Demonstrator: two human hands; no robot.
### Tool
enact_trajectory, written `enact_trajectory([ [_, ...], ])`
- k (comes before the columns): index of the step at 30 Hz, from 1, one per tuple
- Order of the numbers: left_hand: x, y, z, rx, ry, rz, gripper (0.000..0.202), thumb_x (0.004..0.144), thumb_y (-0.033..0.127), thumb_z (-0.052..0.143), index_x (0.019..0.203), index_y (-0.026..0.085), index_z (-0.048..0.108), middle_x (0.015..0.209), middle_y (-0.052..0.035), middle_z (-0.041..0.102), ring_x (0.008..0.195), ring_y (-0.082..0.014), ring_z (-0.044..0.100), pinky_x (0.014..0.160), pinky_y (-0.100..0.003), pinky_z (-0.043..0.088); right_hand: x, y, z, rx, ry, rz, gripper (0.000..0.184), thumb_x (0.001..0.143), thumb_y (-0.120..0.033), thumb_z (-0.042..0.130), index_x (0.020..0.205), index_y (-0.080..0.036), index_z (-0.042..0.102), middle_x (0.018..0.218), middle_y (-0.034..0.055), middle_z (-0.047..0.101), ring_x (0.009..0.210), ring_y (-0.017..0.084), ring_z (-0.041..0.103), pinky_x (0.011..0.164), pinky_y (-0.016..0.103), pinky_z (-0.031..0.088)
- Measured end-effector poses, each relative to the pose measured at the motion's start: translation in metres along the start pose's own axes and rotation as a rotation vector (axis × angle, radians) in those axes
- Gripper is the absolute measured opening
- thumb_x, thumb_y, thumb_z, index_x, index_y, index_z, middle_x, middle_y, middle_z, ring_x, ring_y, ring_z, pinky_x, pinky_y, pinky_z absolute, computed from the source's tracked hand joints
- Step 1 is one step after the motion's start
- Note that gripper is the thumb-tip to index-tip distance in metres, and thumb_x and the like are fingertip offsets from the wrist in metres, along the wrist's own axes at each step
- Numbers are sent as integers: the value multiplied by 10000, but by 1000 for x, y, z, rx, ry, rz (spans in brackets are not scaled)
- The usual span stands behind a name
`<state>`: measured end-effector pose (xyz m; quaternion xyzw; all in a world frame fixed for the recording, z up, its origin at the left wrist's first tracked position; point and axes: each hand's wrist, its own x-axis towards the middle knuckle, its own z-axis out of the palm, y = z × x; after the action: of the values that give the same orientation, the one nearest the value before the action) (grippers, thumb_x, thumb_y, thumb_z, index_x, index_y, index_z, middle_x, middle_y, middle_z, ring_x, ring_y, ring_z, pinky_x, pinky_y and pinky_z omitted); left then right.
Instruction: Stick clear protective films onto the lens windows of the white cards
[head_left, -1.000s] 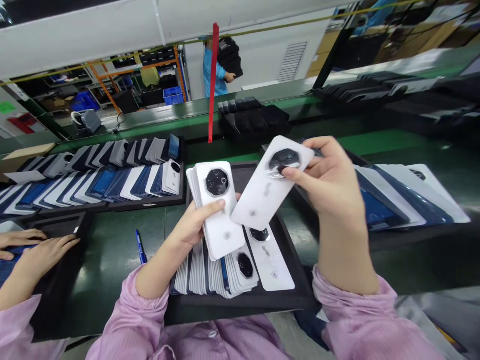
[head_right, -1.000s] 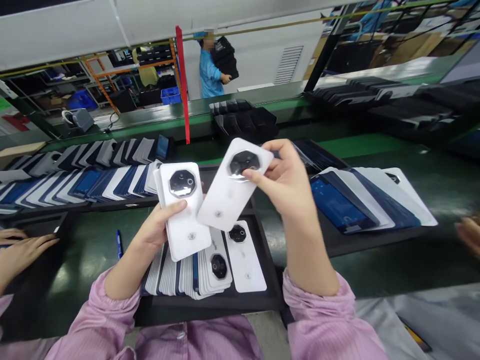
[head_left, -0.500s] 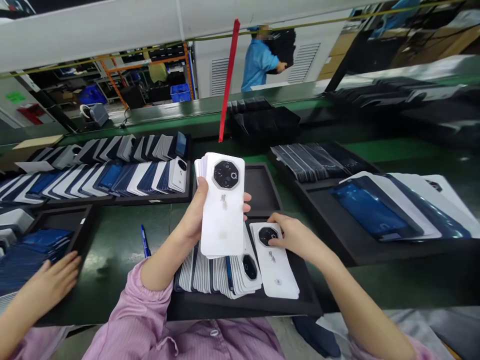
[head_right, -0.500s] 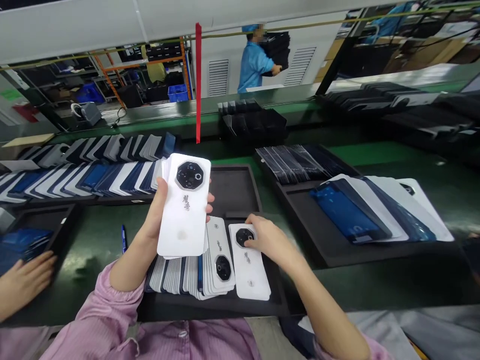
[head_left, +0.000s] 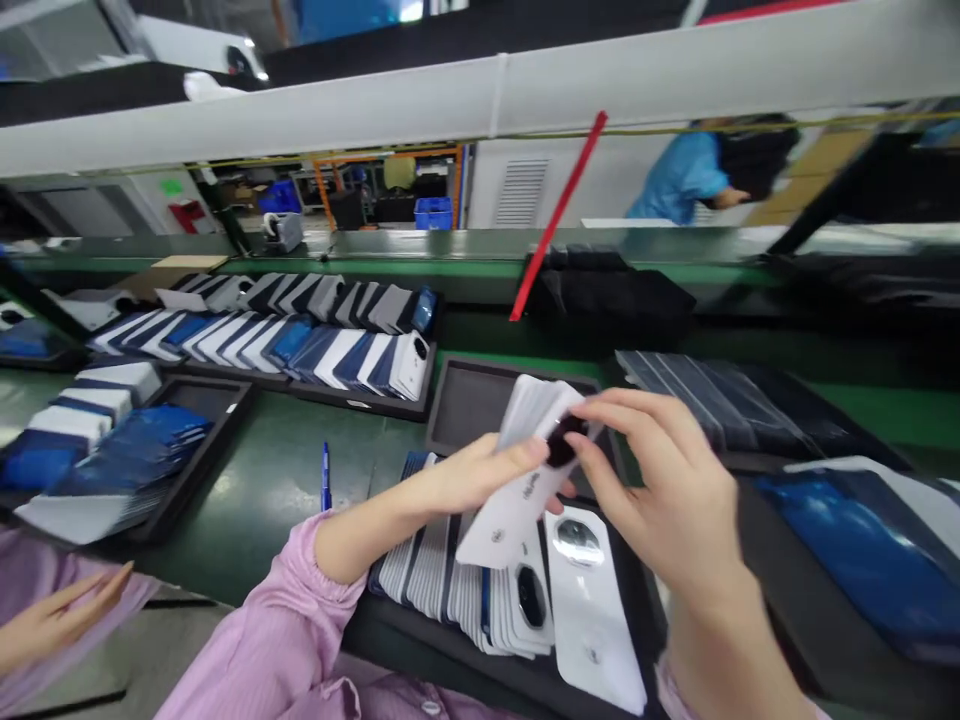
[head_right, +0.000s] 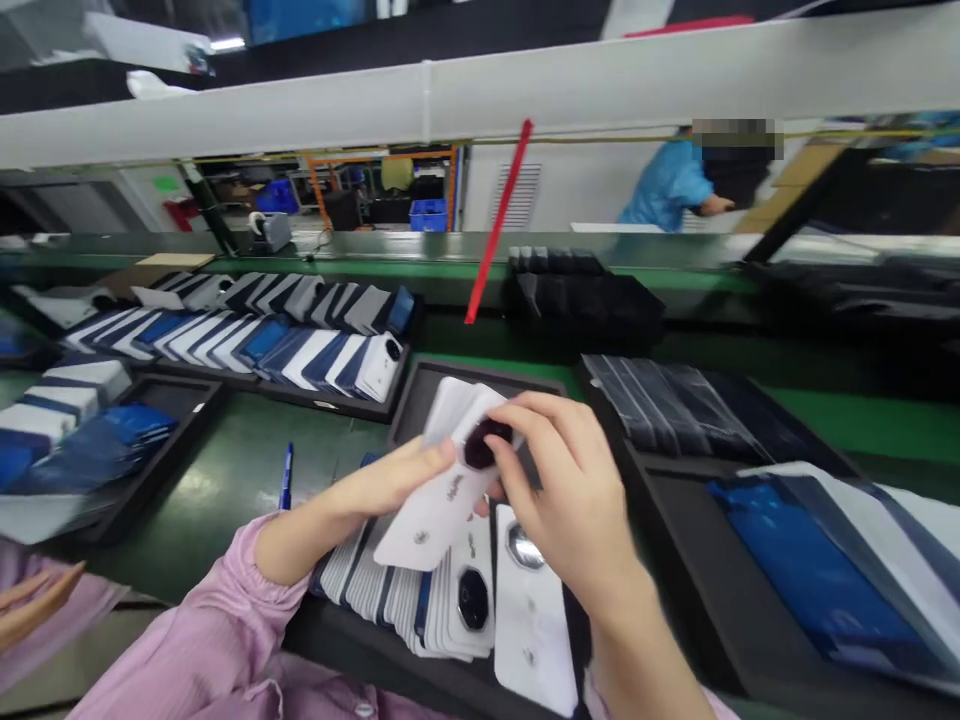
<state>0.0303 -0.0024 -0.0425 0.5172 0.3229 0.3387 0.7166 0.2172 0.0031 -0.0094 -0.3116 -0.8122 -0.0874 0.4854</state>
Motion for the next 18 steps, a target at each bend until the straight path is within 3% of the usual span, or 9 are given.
enact_trajectory([
  [8, -4, 16, -1, 239, -57, 73, 753, 726, 853, 567, 909, 129, 662, 889, -74, 677, 766, -164, 647, 766, -295, 525, -4, 15, -5, 43, -43, -41, 42, 942, -180, 632, 943, -218, 614, 934, 54, 623, 789, 194, 622, 708, 339, 503],
  [12, -7, 16, -3, 319, -67, 97, 744, 779, 833, 533, 956, 123, 668, 890, -88, 677, 848, -208, 656, 821, -331, 521, -2, 13, -9, 58, -69, -28, 111, 930, -168, 652, 1022, -202, 600, 929, 49, 625, 771, 177, 624, 696, 312, 520],
  [18, -9, 17, -2, 398, -90, 89, 705, 803, 810, 536, 912, 130, 688, 889, -82, 690, 868, -211, 650, 837, -331, 519, -1, 10, -17, 92, -126, 1, 135, 927, -95, 610, 889, -217, 567, 876, 25, 599, 771, 156, 627, 679, 280, 530],
])
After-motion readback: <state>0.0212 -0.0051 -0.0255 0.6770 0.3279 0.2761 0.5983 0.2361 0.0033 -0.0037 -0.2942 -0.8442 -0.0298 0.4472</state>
